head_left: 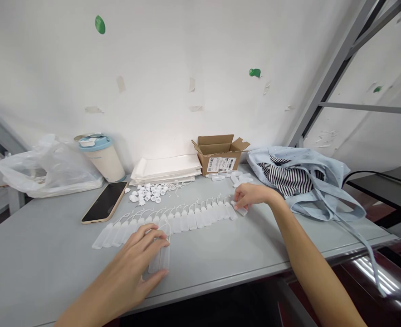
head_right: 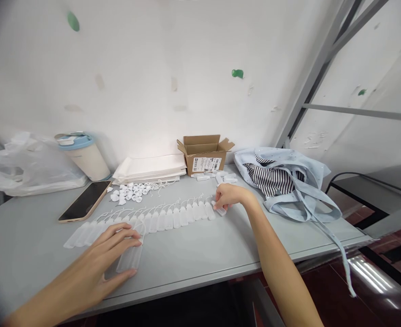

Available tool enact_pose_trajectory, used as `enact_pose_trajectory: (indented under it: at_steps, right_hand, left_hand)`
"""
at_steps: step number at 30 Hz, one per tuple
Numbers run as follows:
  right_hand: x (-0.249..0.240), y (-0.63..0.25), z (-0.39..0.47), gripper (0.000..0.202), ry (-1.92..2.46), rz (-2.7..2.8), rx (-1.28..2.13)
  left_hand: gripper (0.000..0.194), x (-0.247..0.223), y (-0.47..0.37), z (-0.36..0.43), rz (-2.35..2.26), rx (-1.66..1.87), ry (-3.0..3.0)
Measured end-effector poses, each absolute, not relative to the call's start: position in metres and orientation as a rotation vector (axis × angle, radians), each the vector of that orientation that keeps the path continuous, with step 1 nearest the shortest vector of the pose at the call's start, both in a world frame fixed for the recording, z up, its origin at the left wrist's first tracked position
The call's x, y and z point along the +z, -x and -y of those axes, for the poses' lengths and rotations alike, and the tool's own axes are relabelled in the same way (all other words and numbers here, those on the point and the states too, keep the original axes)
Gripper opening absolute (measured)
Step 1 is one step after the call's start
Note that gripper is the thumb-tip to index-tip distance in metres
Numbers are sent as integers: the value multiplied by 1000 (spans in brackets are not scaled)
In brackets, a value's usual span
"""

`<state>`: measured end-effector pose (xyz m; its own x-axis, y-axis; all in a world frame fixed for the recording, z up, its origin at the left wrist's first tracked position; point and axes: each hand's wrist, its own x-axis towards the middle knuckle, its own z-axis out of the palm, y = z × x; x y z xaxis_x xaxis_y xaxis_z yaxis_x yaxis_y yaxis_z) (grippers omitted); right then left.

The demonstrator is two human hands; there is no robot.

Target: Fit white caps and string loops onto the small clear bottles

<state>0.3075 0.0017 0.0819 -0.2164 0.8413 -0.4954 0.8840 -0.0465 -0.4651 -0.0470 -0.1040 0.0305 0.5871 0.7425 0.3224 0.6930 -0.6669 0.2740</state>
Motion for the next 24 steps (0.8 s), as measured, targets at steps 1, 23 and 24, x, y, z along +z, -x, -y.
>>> enact_pose_trajectory:
  at_steps: [1, 23, 24]
  right_hand:
    - [82, -307, -1, 19, -1931, -2127, -1118]
    - [80, -307, -2, 21, -1924, -2163, -1027]
    - [79, -307, -2, 20, -1928, -2181, -1018]
  left_hand:
    - [26, 31, 47, 104, -1223, 629, -2691]
    - [24, 58, 52, 80, -1214, 499, -2690]
    - [24, 62, 51, 73, -1234, 527, -2664]
